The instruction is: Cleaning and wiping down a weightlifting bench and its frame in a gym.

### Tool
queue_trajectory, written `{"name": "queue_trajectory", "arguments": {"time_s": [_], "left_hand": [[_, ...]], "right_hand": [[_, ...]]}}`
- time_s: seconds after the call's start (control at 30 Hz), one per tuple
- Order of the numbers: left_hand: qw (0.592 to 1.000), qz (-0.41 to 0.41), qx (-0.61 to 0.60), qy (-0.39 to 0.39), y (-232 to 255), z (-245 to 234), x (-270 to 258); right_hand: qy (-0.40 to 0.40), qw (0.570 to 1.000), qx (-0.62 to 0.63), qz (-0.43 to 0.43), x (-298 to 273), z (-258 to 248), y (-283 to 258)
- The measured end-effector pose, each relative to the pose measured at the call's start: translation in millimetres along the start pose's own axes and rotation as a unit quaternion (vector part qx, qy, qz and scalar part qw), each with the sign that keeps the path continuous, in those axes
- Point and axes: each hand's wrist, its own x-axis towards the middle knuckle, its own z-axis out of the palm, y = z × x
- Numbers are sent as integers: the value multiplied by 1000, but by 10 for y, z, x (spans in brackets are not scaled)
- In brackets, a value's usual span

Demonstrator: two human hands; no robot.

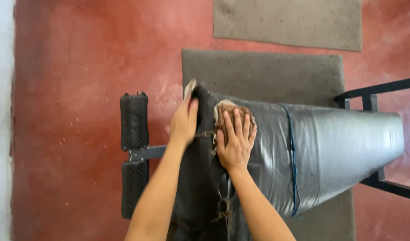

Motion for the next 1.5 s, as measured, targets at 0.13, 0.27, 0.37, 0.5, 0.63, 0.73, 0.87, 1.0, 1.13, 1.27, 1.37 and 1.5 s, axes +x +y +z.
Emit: {"name": "queue_trajectory", "arguments": {"time_s": [0.13,0.27,0.37,0.5,0.63,0.73,0.87,1.0,1.13,1.27,1.37,1.5], "left_hand": [[961,223,115,118,-122,124,-1006],[905,290,267,162,-170,325,-947],[901,251,316,160,129,454,-233],[921,160,333,126,83,419,534],[996,-15,65,-57,-36,106,586],[999,-20,22,-11,30,-56,-102],[966,214,107,98,-110,18,-1197],[933,261,217,122,-386,354,-1293],[870,318,302,226,8,490,-416],[878,238,355,213,152,589,260],[969,147,182,75,-59,421,739],[995,11,94,-9,-271,135,376]], "right_hand": [[-1,1000,12,1,26,-75,-52],[8,1000,4,-8,-9,45,29],[1,1000,-4,-10,-32,59,46],[-6,1000,-2,1,-9,40,11],[20,1000,-7,2,34,32,-5],[32,999,-3,2,3,49,-15],[52,999,0,-4,15,63,-10],[39,999,-5,-4,3,82,13],[27,1000,3,-1,-2,111,49],[21,1000,-4,-4,-15,128,59],[26,1000,1,3,-1,134,57],[39,999,1,-2,14,104,39]]}}
